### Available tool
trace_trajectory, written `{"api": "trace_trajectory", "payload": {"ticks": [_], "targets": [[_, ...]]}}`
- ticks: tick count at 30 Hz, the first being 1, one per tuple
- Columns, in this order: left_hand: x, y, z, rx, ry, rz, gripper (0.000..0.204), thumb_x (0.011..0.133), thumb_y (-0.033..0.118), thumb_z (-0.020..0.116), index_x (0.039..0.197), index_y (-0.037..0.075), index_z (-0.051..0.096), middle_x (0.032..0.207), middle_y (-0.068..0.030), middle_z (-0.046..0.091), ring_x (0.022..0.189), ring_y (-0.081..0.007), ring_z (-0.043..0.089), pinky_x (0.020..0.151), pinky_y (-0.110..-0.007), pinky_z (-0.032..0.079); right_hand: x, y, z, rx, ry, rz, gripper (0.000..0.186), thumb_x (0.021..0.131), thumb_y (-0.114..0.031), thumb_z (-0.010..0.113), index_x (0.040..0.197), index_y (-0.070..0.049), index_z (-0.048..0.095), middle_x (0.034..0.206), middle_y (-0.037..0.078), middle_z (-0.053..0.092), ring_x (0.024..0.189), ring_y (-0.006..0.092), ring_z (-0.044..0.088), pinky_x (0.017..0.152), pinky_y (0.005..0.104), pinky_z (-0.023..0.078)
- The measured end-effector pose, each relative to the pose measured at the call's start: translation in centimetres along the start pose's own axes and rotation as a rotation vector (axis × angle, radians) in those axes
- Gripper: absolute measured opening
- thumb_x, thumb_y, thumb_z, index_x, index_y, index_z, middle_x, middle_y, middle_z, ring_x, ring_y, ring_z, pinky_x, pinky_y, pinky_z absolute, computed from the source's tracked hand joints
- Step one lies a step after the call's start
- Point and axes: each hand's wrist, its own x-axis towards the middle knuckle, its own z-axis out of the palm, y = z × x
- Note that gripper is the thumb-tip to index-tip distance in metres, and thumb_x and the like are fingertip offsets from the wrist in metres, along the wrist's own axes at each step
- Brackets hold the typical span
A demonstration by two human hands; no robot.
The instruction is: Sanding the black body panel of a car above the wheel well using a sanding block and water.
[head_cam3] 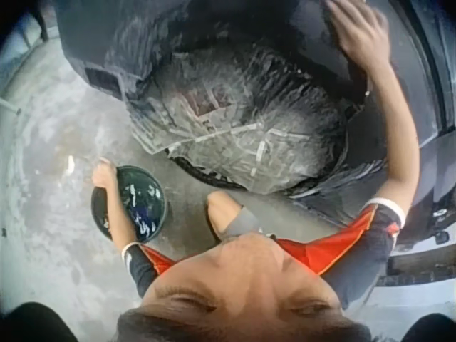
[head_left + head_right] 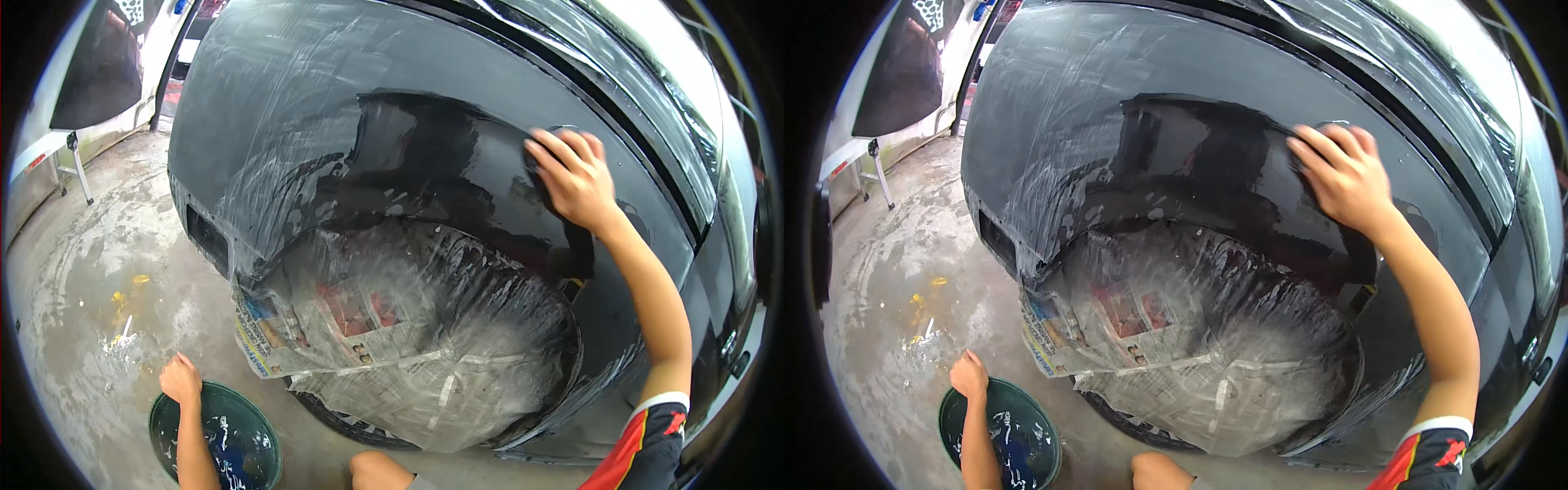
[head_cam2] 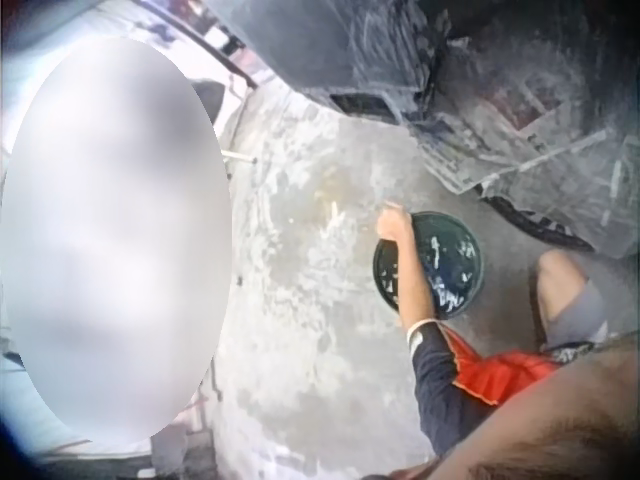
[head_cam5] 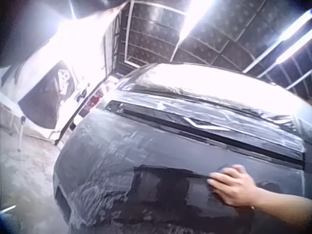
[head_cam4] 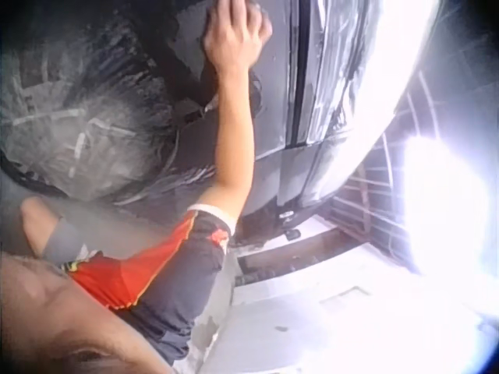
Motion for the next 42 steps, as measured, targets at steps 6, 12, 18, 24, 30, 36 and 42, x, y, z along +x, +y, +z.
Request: {"api": "trace_trajectory", "payload": {"ticks": [6, 12, 18, 24, 30, 36, 42], "targets": [[0.0, -0.9, 0.2, -0.024, -0.029, -0.002, 0.044, 0.102, 0.031, 0.048, 0.077, 0.004, 0.073, 0.079, -0.02, 0.072, 0.073, -0.0385, 0.072, 0.067, -0.049, 0.056, 5.8, -0.7, 2.4, 0.092, -0.016, -0.152, 0.041, 0.086, -0.017, 0.073, 0.127, -0.012, 0.067, 0.135, 0.002, 0.062, 0.117, 0.0255, 0.057, 0.103, 0.0444, 0.042], [0.0, 0.4, -1.0, -0.048, -0.022, -0.027, 0.044, 0.101, 0.031, 0.049, 0.076, 0.004, 0.073, 0.081, -0.0197, 0.073, 0.074, -0.0384, 0.072, 0.071, -0.049, 0.056, 5.1, -0.6, 1.9, 0.063, -0.024, -0.147, 0.043, 0.083, -0.013, 0.073, 0.126, -0.011, 0.068, 0.134, 0.004, 0.063, 0.117, 0.0265, 0.058, 0.102, 0.045, 0.042], [0.6, -0.9, -0.3, -0.071, -0.04, -0.058, 0.044, 0.101, 0.032, 0.05, 0.081, 0.003, 0.077, 0.08, -0.0212, 0.073, 0.074, -0.0395, 0.072, 0.071, -0.05, 0.057, 11.1, -2.4, 4.2, 0.116, 0.007, -0.242, 0.041, 0.087, -0.015, 0.071, 0.128, -0.012, 0.067, 0.132, 0.003, 0.064, 0.118, 0.0265, 0.058, 0.103, 0.0441, 0.042], [0.2, 0.1, -0.3, -0.046, -0.057, -0.013, 0.045, 0.101, 0.032, 0.05, 0.078, 0.003, 0.076, 0.08, -0.02, 0.073, 0.073, -0.038, 0.073, 0.069, -0.048, 0.058, 7.2, -0.6, 2.7, 0.046, -0.029, -0.195, 0.045, 0.084, -0.015, 0.073, 0.129, -0.013, 0.067, 0.135, 0.003, 0.063, 0.118, 0.0269, 0.057, 0.103, 0.044, 0.041], [0.8, -0.7, 0.0, -0.056, -0.076, -0.092, 0.045, 0.101, 0.032, 0.049, 0.079, 0.003, 0.076, 0.081, -0.0205, 0.074, 0.074, -0.038, 0.074, 0.069, -0.048, 0.059, 14.8, -4.4, 5.5, 0.119, 0.027, -0.294, 0.034, 0.093, -0.022, 0.067, 0.125, -0.013, 0.067, 0.133, 0.001, 0.063, 0.12, 0.0251, 0.056, 0.104, 0.0428, 0.042], [0.6, 0.7, -1.3, -0.045, -0.086, -0.067, 0.046, 0.1, 0.033, 0.047, 0.08, 0.005, 0.077, 0.08, -0.0201, 0.074, 0.074, -0.0385, 0.074, 0.07, -0.048, 0.059, 9.5, -1.8, 3.6, 0.049, -0.041, -0.22, 0.04, 0.086, -0.014, 0.071, 0.126, -0.012, 0.069, 0.135, 0.002, 0.063, 0.12, 0.0262, 0.057, 0.105, 0.0436, 0.04], [0.8, -0.3, 0.5, -0.042, -0.024, -0.069, 0.043, 0.1, 0.032, 0.05, 0.077, 0.006, 0.076, 0.077, -0.0197, 0.073, 0.071, -0.038, 0.073, 0.066, -0.048, 0.059, 17.3, -6.8, 8.0, 0.082, 0.059, -0.251, 0.035, 0.091, -0.02, 0.068, 0.125, -0.013, 0.067, 0.134, 0.001, 0.062, 0.123, 0.0248, 0.056, 0.104, 0.0426, 0.041]]}}
